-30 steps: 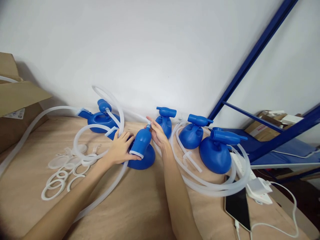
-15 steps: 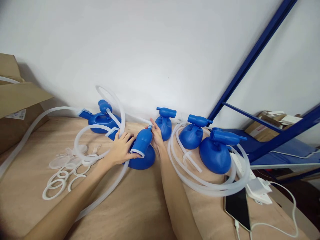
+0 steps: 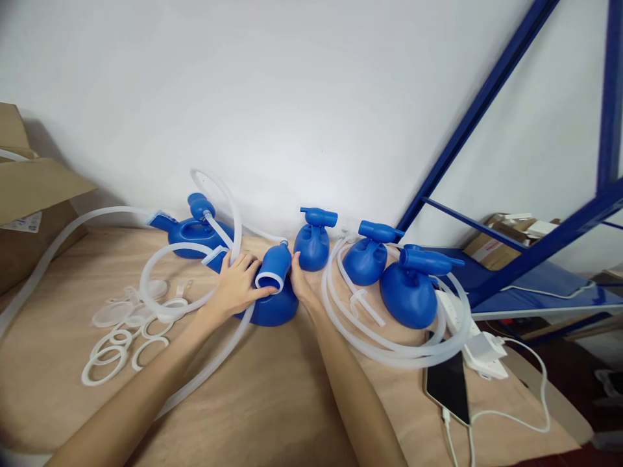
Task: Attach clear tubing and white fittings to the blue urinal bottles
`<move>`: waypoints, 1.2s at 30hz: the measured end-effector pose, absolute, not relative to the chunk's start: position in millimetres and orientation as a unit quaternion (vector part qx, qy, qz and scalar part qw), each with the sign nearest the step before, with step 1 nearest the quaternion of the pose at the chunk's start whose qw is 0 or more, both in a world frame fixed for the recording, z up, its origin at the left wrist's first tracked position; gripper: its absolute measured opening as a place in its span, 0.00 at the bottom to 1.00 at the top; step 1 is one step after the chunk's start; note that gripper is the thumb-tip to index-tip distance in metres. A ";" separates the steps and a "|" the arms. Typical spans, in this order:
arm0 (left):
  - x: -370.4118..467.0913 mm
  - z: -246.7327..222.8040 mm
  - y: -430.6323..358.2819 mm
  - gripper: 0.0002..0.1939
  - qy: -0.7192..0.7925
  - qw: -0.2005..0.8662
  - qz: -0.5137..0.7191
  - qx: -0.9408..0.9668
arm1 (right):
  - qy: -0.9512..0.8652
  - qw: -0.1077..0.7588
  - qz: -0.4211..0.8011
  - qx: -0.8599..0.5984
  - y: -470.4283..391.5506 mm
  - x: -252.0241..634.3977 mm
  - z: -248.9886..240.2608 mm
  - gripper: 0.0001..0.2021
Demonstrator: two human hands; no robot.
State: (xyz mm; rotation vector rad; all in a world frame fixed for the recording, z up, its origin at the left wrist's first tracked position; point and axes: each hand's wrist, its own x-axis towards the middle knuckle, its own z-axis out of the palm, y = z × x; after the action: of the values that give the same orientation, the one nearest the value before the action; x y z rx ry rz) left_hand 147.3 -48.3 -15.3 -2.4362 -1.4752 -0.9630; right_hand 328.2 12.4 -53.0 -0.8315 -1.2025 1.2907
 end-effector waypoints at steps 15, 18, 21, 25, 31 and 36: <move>77.8 54.8 -79.5 0.28 -0.497 0.106 -0.174 -0.843 | -0.706 0.460 0.419 -0.338 -7.1 346.3 -65.9 0.65; 32.3 81.0 -104.3 0.18 -0.554 0.191 -0.206 -0.783 | -0.707 0.472 0.404 -0.340 -7.8 344.4 -67.1 0.66; -2.0 92.1 -122.9 0.25 -0.598 0.245 -0.251 -0.721 | -0.689 0.487 0.412 -0.343 -9.6 343.7 -64.8 0.65; -6.5 80.8 -116.0 0.27 -0.594 0.242 -0.164 -0.749 | -0.657 0.498 0.445 -0.351 -11.8 341.8 -60.2 0.62; 27.2 37.4 -93.0 0.17 -0.617 0.032 0.050 -0.785 | -0.639 0.504 0.454 -0.362 -14.0 339.8 -55.9 0.56; 25.3 0.6 -85.1 0.09 -0.675 -0.069 0.085 -0.730 | -0.648 0.506 0.444 -0.357 -12.2 340.9 -57.6 0.52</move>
State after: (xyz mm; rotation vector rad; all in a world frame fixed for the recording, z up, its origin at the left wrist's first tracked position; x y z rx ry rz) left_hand 25.3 -85.1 0.6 -2.4004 -2.2175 0.2780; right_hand 340.9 -12.2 -57.6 -0.8609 -1.5630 1.0700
